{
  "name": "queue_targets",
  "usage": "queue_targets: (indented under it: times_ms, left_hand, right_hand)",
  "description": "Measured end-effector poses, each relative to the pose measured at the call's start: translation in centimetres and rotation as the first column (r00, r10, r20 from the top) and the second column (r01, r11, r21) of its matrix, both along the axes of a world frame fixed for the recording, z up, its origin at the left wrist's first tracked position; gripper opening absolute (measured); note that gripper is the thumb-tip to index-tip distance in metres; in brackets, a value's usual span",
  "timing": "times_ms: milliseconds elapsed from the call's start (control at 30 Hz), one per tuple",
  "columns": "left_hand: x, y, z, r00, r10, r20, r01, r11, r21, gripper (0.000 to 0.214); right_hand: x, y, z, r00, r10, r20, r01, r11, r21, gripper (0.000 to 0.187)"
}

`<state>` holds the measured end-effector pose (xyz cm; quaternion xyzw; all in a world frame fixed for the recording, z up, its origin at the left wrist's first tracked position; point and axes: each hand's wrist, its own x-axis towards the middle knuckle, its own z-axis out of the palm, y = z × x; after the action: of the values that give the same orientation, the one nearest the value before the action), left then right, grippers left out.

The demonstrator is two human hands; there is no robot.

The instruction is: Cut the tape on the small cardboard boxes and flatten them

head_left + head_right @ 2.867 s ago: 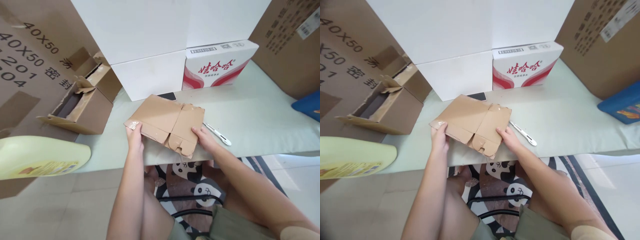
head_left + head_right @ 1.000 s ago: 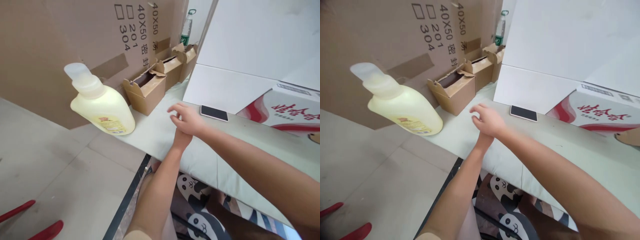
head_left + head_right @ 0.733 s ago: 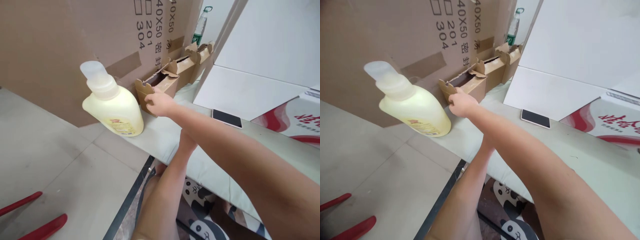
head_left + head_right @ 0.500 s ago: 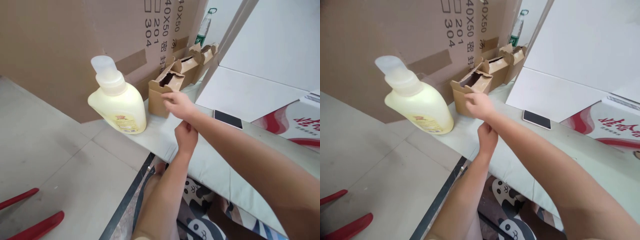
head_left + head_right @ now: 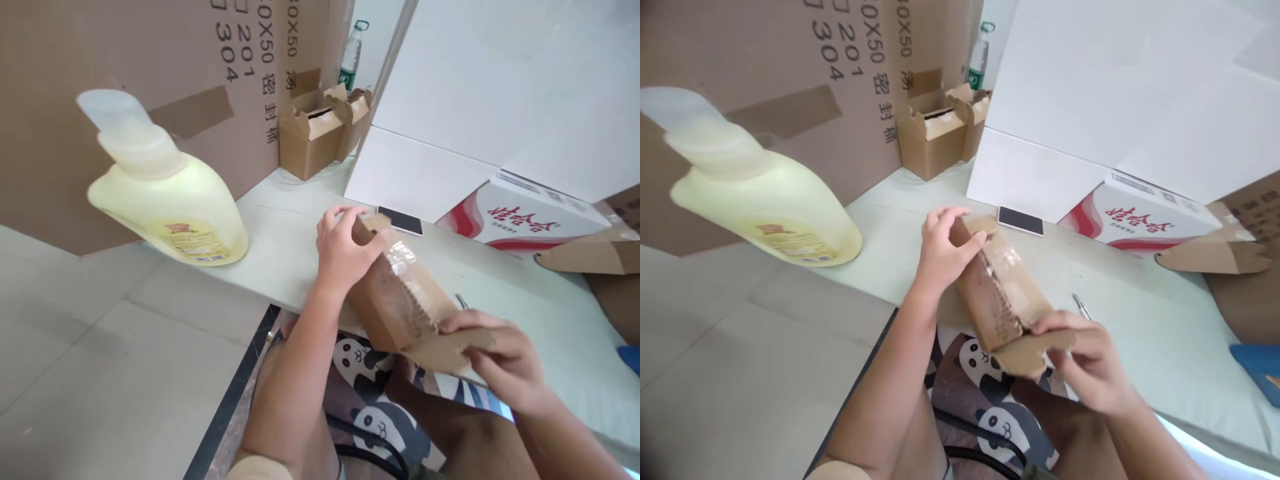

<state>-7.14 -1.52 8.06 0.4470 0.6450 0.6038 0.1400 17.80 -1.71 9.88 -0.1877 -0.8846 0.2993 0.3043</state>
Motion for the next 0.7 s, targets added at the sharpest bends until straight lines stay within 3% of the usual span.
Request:
queue_targets:
  times_ms: [33,100,233,300,400,567,700]
  left_hand:
    - [0.2,0.4,-0.4,0.997,-0.083,0.004,0.083,0.991,-0.101,0.029]
    - [0.7,1.1,-1.1,0.981,-0.192,0.014,0.192,0.968,-0.164,0.023]
    - [1.5,2.0,-1.9,0.964,-0.231,0.130,0.229,0.973,0.026,0.014]
    - [1.6,2.4,-2.2,0.935,-0.274,0.226,0.240,0.956,0.167,0.014]
    - [1.6,3.0,-2.8,0.873,-0.343,0.346,0.229,0.916,0.329,0.013]
    - [1.2,3.4,-3.2,0.823,-0.398,0.406,0.253,0.896,0.366,0.023]
    - [0.9,3.4,-3.4,0.802,-0.451,0.393,0.305,0.873,0.380,0.018]
  right_hand:
    - [0.8,-1.3,-0.2,0.999,0.012,0.046,-0.013,1.000,0.024,0.021]
    - [2.2,-3.4,-0.8,0.994,-0.016,0.110,0.011,0.999,0.050,0.023]
    - [4.1,-5.3,-0.9,0.982,-0.190,-0.016,0.189,0.981,-0.028,0.042]
    - [4.1,-4.9,0.0,0.982,-0.187,0.027,0.187,0.982,-0.010,0.039]
    - [2.4,-2.9,1.6,0.968,-0.063,0.241,0.051,0.997,0.059,0.033]
    - [-2.0,-0.4,2.8,0.846,0.191,0.498,-0.235,0.972,0.026,0.048]
    - [-2.4,-0.4,2.9,0.808,0.110,0.578,-0.275,0.939,0.206,0.051]
